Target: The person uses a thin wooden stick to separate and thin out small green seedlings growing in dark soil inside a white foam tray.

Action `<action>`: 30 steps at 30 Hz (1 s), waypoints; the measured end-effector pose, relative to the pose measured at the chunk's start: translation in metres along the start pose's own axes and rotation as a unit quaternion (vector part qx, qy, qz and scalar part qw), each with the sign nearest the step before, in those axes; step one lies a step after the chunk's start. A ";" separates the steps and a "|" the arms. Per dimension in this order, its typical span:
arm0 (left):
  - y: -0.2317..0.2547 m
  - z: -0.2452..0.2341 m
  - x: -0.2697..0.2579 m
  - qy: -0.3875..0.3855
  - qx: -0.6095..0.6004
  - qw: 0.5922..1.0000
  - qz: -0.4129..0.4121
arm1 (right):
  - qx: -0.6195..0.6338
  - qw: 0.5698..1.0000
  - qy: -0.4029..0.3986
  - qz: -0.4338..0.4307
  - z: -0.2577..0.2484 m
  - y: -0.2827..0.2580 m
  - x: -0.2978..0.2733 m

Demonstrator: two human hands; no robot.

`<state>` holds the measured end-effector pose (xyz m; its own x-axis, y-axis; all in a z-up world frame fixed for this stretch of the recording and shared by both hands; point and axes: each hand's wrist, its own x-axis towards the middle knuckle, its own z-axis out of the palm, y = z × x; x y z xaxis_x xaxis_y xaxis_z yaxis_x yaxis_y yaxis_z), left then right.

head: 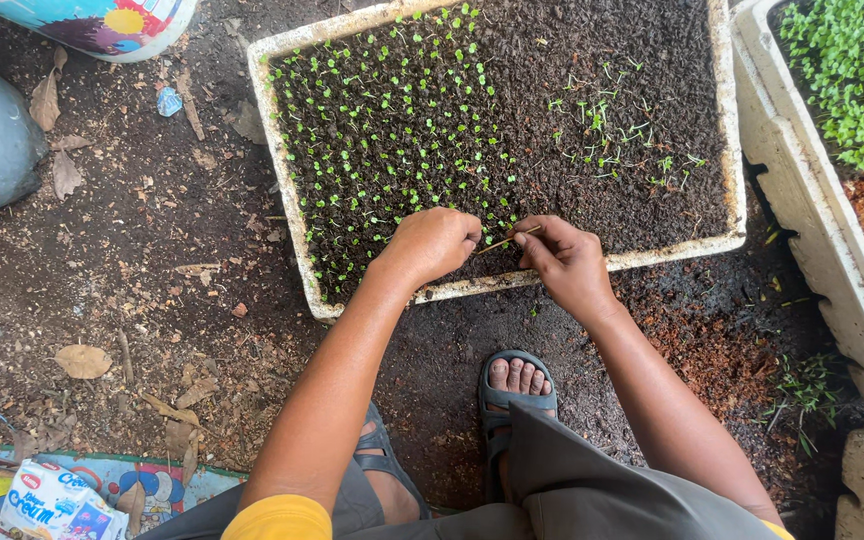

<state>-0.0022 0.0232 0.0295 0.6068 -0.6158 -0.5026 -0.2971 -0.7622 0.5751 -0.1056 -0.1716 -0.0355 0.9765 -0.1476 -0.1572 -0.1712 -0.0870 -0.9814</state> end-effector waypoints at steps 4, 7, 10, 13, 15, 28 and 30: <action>0.004 -0.012 -0.012 0.025 -0.034 0.999 -0.013 | -0.146 0.986 -0.013 -0.081 0.006 -0.020 -0.001; 0.002 -0.014 -0.020 0.041 -0.057 0.997 -0.025 | -0.197 0.972 -0.018 -0.124 0.009 -0.025 0.000; 0.000 -0.015 -0.026 0.066 -0.084 0.994 -0.034 | -0.208 0.969 -0.022 -0.133 0.012 -0.023 0.001; -0.001 -0.014 -0.030 0.098 -0.110 0.988 -0.037 | -0.179 0.976 -0.018 -0.119 0.010 -0.026 -0.003; 0.000 -0.015 -0.031 0.113 -0.118 0.986 -0.033 | -0.154 0.982 -0.012 -0.107 0.006 -0.025 -0.006; 0.011 0.020 0.043 0.226 -0.102 0.968 0.033 | 0.137 0.961 0.236 0.039 -0.088 -0.033 0.005; 0.014 0.027 0.065 0.235 -0.104 0.966 0.042 | 0.129 0.960 0.247 0.038 -0.094 -0.031 0.021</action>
<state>0.0134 -0.0327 -0.0126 0.8694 -0.4772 -0.1285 -0.2347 -0.6275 0.7424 -0.0927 -0.2644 0.0019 0.7708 -0.5977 -0.2207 -0.1392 0.1799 -0.9738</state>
